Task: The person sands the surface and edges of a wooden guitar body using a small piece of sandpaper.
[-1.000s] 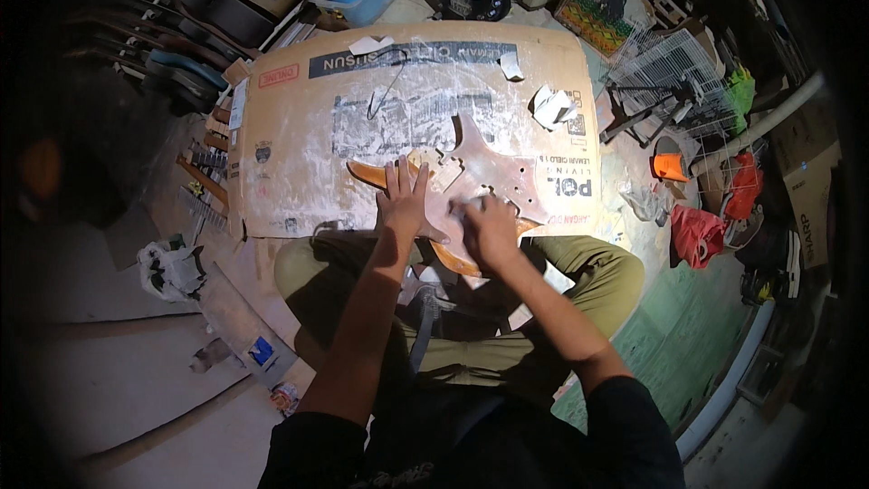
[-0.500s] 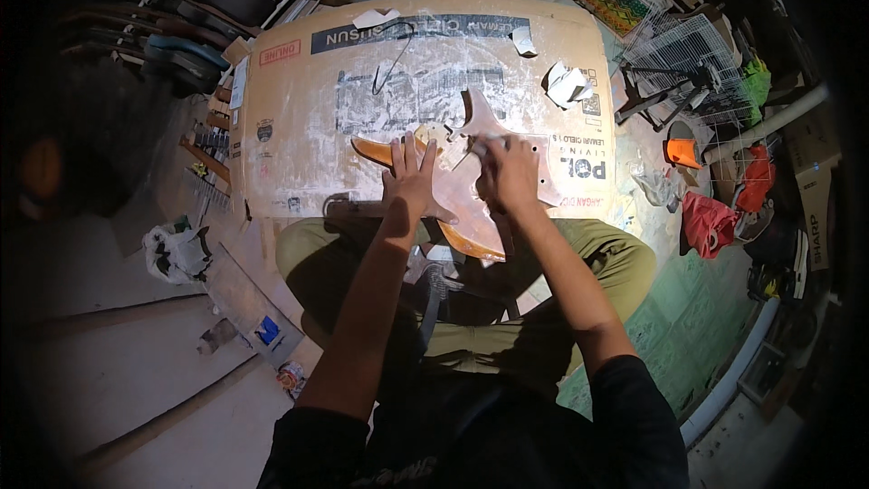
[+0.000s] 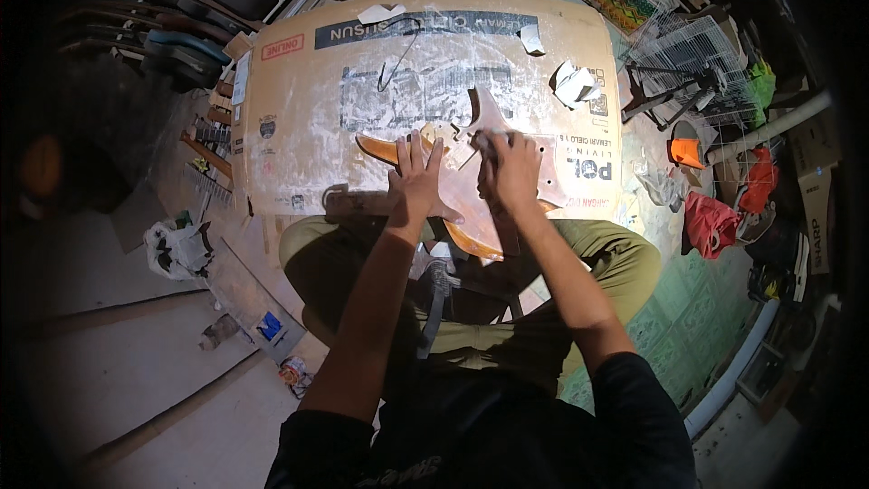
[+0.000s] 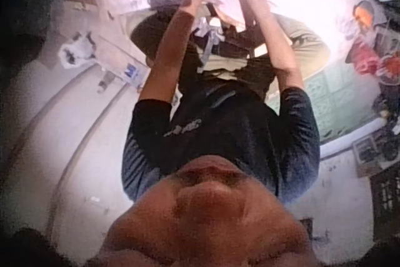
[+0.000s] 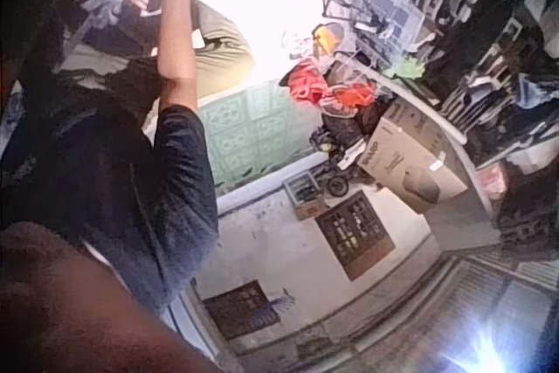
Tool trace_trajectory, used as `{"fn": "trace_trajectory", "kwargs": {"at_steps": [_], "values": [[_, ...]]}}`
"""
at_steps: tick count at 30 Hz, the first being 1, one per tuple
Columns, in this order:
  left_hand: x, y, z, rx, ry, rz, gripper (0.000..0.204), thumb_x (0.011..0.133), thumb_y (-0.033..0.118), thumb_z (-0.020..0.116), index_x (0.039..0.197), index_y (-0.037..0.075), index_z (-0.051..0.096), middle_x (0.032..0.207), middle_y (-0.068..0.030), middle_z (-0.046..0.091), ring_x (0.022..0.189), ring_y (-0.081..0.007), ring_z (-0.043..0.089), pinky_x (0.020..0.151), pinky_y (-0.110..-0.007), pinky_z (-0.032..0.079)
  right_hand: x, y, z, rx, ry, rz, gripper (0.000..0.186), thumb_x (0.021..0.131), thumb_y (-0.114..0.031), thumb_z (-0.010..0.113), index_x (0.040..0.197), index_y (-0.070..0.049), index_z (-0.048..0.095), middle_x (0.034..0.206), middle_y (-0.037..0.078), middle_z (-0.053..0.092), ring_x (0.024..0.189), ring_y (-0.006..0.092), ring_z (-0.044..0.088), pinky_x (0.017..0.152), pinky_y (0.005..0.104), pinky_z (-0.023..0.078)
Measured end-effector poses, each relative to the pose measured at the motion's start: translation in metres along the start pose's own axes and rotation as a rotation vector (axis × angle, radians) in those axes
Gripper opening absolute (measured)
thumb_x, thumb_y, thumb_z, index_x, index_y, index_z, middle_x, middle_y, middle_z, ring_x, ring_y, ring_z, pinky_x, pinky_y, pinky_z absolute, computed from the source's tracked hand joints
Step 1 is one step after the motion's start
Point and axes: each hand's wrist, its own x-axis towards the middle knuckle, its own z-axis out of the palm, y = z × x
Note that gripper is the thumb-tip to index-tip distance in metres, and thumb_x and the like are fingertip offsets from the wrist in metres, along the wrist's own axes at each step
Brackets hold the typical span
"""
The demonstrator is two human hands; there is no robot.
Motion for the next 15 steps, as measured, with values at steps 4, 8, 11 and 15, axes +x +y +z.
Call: {"fn": "trace_trajectory", "kwargs": {"at_steps": [4,8,11,15], "values": [[0.007,-0.006,0.004,0.000,-0.065,0.008,0.164,0.037,0.060,0.097,0.166,0.022,0.003,0.169,-0.0237,-0.016,0.154,-0.0488,-0.018,0.111,-0.073,0.028,-0.062,-0.033,0.005,0.094,-0.126,-0.136,0.039,0.086,-0.015,0.067,0.123,-0.024,0.068,0.114,0.017,0.061,0.102,0.0363,0.057,0.084,0.0502,0.043],[0.007,-0.003,0.000,0.001,-0.004,0.003,0.159,0.041,0.057,0.098,0.166,0.024,0.005,0.170,-0.0218,-0.010,0.156,-0.0471,-0.009,0.112,-0.070,0.031,-0.012,-0.003,-0.002,-0.071,-0.116,-0.037,0.041,0.086,-0.014,0.066,0.126,-0.022,0.067,0.116,0.016,0.061,0.104,0.0369,0.057,0.087,0.0496,0.044],[0.011,0.003,-0.006,0.000,-0.055,0.010,0.159,0.042,0.058,0.098,0.166,0.024,0.003,0.170,-0.0215,-0.012,0.155,-0.0470,-0.010,0.113,-0.070,0.029,0.018,0.010,-0.009,0.016,-0.005,0.089,0.037,0.089,-0.015,0.065,0.125,-0.019,0.066,0.116,0.019,0.061,0.104,0.0387,0.057,0.087,0.0511,0.043],[0.008,-0.009,0.003,-0.023,-0.097,-0.001,0.167,0.035,0.060,0.098,0.166,0.023,0.001,0.168,-0.0257,-0.015,0.153,-0.0496,-0.019,0.110,-0.074,0.028,-0.054,-0.039,0.006,0.053,-0.020,-0.139,0.029,0.089,-0.017,0.066,0.117,-0.025,0.069,0.111,0.015,0.061,0.099,0.0356,0.058,0.082,0.0506,0.044]]}}
